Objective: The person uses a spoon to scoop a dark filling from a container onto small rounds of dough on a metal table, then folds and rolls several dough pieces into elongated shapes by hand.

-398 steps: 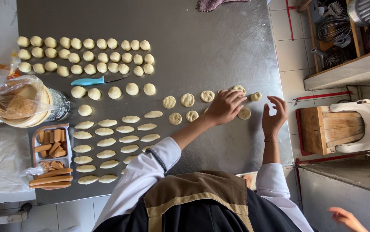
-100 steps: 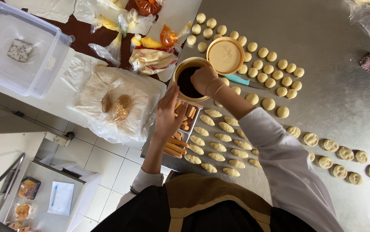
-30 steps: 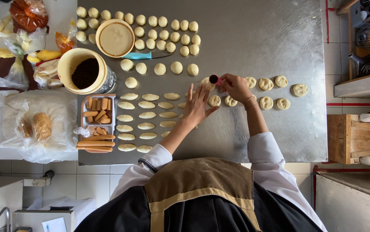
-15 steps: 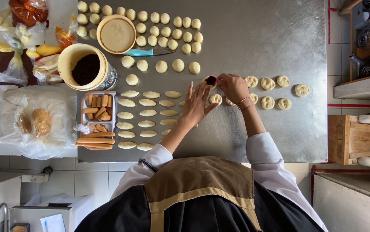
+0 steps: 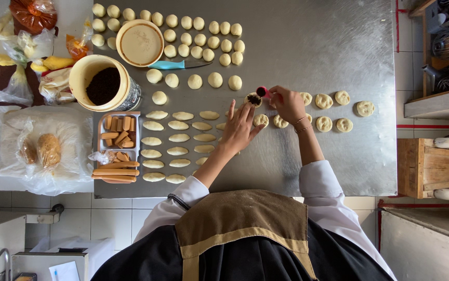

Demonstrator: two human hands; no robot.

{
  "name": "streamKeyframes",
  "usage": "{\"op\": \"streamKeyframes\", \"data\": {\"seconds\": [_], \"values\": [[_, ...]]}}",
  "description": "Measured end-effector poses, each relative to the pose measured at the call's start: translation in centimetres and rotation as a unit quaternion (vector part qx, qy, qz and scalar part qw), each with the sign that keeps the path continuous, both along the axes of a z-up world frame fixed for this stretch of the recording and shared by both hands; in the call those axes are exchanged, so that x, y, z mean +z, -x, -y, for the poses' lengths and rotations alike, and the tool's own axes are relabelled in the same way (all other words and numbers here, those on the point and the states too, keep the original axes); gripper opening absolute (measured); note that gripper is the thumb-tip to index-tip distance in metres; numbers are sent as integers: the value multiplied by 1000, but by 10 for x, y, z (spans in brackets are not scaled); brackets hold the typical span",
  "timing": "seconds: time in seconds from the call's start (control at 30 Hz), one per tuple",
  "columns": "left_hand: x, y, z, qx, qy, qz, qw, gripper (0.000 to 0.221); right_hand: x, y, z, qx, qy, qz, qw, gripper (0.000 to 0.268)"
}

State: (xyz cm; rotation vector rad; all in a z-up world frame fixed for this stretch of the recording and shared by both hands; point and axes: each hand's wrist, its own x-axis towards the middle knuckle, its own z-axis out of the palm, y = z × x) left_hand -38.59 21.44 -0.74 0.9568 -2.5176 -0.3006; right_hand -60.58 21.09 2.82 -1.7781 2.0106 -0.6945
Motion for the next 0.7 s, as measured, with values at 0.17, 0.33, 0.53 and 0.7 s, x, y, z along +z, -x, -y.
{"op": "streamKeyframes", "data": {"seconds": [0.17, 0.33, 0.53, 0.7], "values": [[-19, 15, -22, -47, -53, -1, 997, 72, -7, 33, -11, -35, -6, 117, 993, 16], [-26, 9, -61, -53, -25, 30, 998, 95, -5, 50, -35, -2, 5, 114, 993, 15], [-20, 4, -68, -35, -78, 80, 993, 116, 8, 19, -54, 6, -29, 64, 997, 18], [-21, -4, -66, -31, -56, 80, 995, 103, 20, -10, -71, 19, -6, 14, 1000, 17]]}}
